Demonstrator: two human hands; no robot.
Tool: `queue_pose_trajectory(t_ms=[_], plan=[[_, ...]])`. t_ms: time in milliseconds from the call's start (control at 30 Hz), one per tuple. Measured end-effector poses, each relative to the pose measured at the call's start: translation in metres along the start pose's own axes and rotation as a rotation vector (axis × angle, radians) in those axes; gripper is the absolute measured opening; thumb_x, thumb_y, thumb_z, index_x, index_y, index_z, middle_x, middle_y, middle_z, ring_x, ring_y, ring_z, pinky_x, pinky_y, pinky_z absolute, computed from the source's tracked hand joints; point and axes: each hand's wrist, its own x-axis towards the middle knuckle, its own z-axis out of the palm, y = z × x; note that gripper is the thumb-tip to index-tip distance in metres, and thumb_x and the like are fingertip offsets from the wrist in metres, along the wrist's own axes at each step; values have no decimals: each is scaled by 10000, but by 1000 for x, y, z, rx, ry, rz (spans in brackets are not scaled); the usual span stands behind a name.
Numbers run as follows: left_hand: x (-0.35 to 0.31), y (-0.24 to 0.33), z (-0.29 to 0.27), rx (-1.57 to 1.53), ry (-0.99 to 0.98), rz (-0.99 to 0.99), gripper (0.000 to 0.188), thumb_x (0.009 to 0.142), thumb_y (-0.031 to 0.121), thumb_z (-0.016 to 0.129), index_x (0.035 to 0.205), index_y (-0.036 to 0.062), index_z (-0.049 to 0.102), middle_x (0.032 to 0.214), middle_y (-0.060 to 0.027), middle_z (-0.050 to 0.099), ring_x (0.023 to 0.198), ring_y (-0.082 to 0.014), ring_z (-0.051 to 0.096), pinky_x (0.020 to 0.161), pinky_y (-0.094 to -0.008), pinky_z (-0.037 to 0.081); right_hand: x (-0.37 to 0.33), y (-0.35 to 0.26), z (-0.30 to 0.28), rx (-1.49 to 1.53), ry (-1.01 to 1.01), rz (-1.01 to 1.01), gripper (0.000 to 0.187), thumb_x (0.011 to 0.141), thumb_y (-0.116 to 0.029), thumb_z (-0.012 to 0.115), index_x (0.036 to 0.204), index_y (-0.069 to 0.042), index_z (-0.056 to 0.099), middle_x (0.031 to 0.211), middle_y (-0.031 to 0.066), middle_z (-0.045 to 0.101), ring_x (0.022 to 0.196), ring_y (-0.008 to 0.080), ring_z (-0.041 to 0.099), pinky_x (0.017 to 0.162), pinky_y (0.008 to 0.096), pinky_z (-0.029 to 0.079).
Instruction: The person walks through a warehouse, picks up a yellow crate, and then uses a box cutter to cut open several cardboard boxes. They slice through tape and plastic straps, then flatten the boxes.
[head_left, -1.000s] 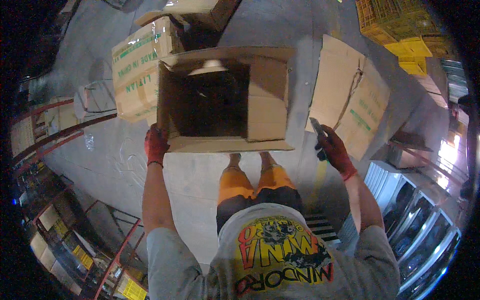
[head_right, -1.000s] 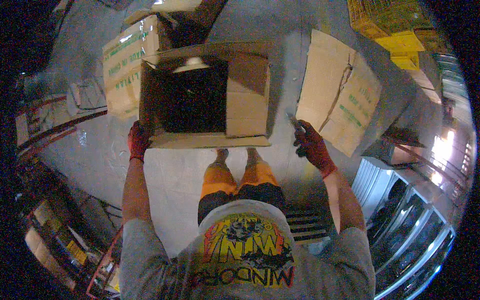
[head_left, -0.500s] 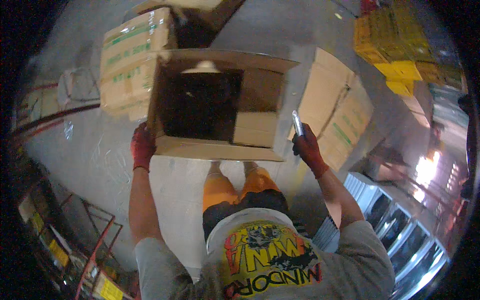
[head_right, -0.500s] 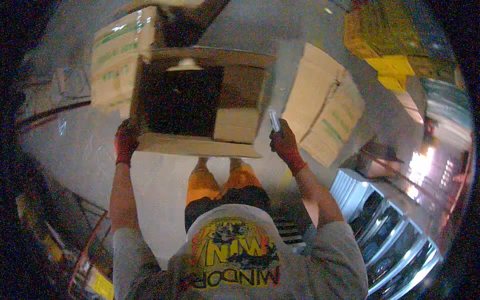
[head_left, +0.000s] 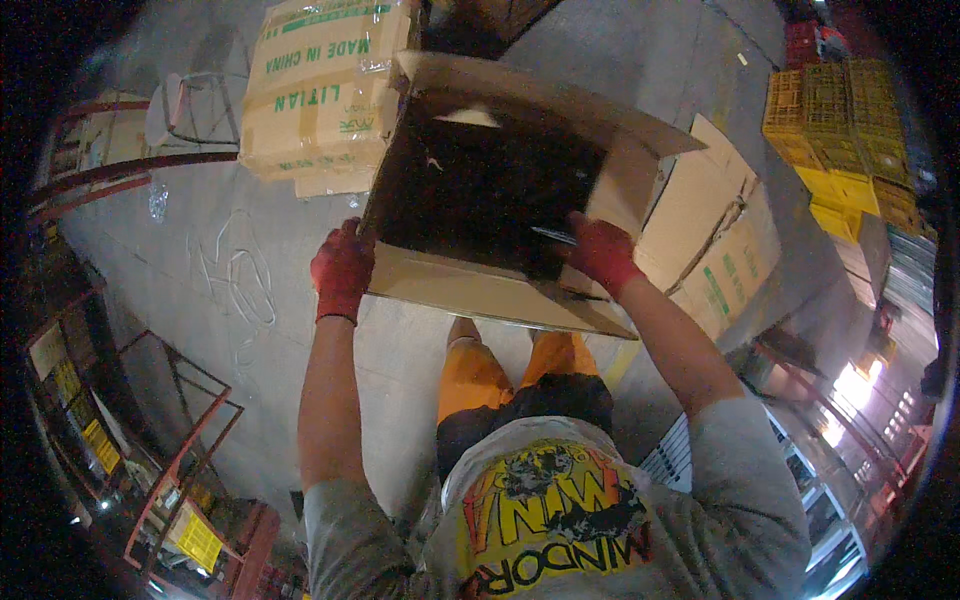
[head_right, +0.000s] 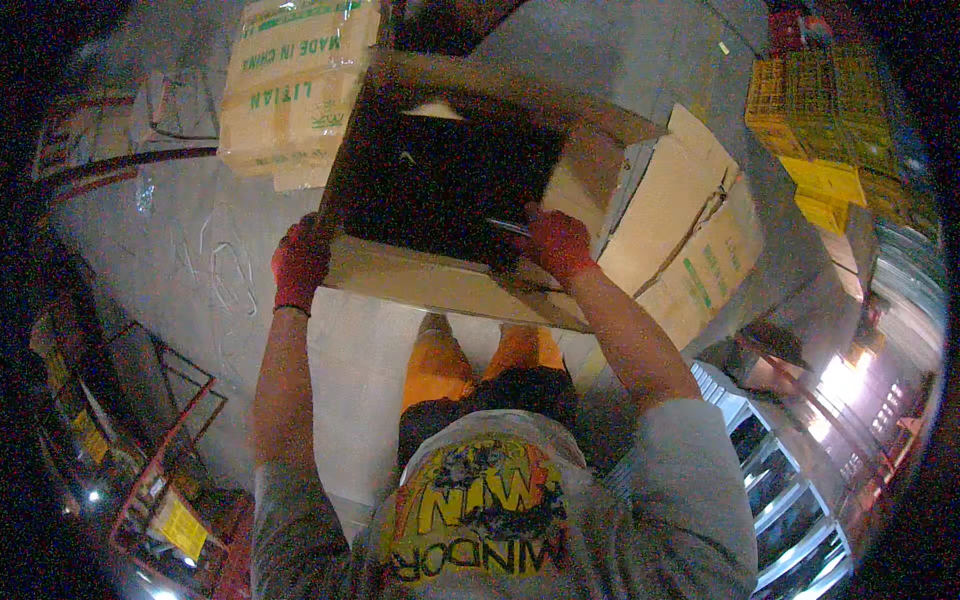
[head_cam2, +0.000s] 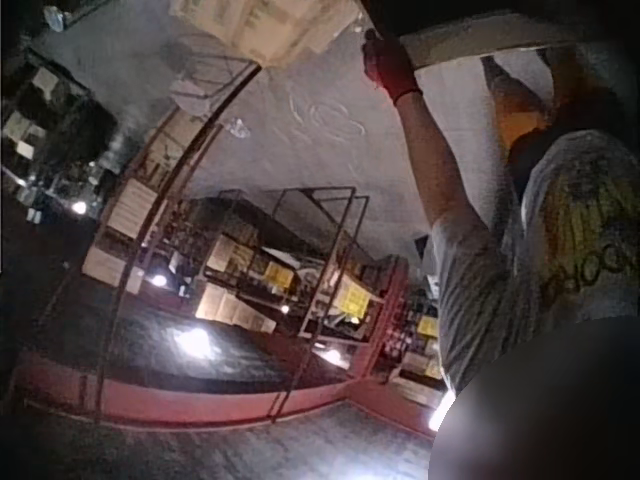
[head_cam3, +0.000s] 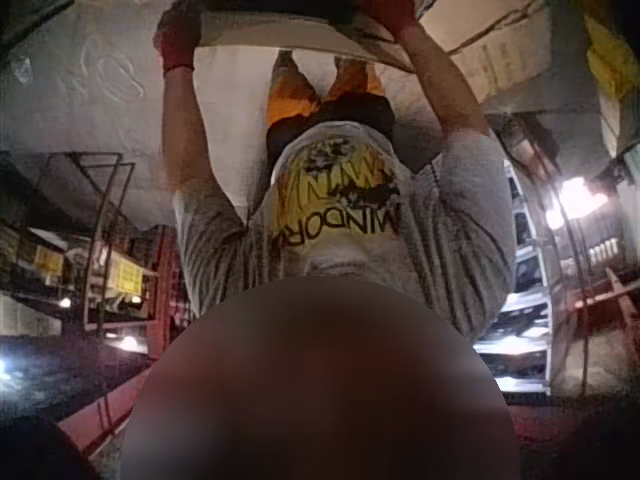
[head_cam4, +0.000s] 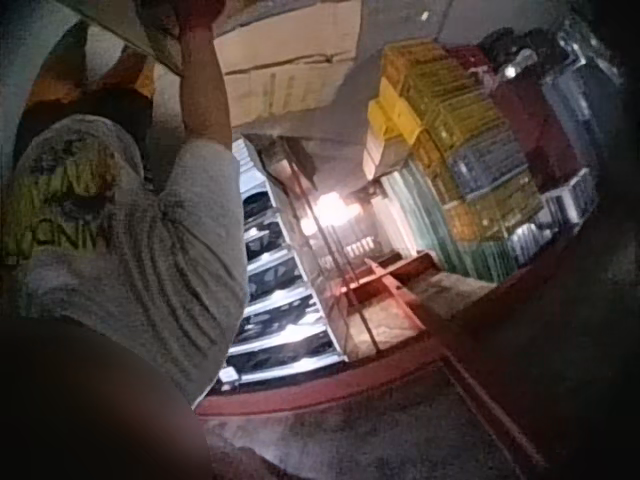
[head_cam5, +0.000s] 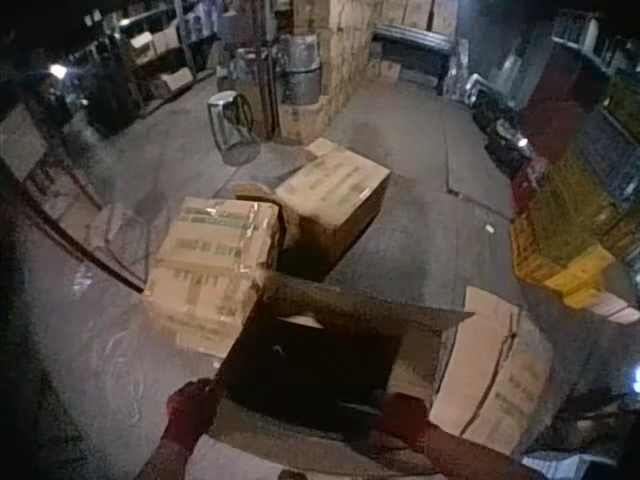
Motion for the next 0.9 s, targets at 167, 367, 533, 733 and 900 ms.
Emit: queue_pose_trajectory(t_ms=[167,367,533,733,900], plan=[[-4,-17,-11,-177,-98,40,471,1003,501,491,1186,97,647,1069,-230,698,999,-435,664,878,-528,526,-127,65,-27,307,449,300,642,846,-279,719,1406,-167,425,1139,227,679,993,413,676,845,480,561],[1,-45,-6,-209,-95,177,453,1022,436,478,1134,33,653,1059,-245,693,986,-444,660,877,-512,520,-150,74,7,1024,706,420,744,851,-179,716,1470,-109,307,1134,229,664,1016,309,672,897,397,540],[-13,-48,-76,31,69,413,436,1020,391,511,1044,-16,667,999,-254,703,921,-450,662,812,-501,528,-179,30,-50,818,593,333,440,844,-190,726,1218,15,620,1075,122,699,969,250,647,854,375,525],[-111,-41,-216,-462,96,57,480,1008,398,545,965,-65,664,809,-231,703,745,-336,687,685,-468,506,-340,-16,-135,1142,827,319,471,862,-165,694,1282,24,594,1127,146,696,977,238,657,874,371,531],[-124,9,-218,-42,298,270,436,1021,341,555,1087,-78,660,805,-176,692,657,-218,642,600,-416,518,-371,-16,-128,926,872,417,470,876,-125,648,1313,37,584,1170,111,685,1063,186,633,942,346,506]])
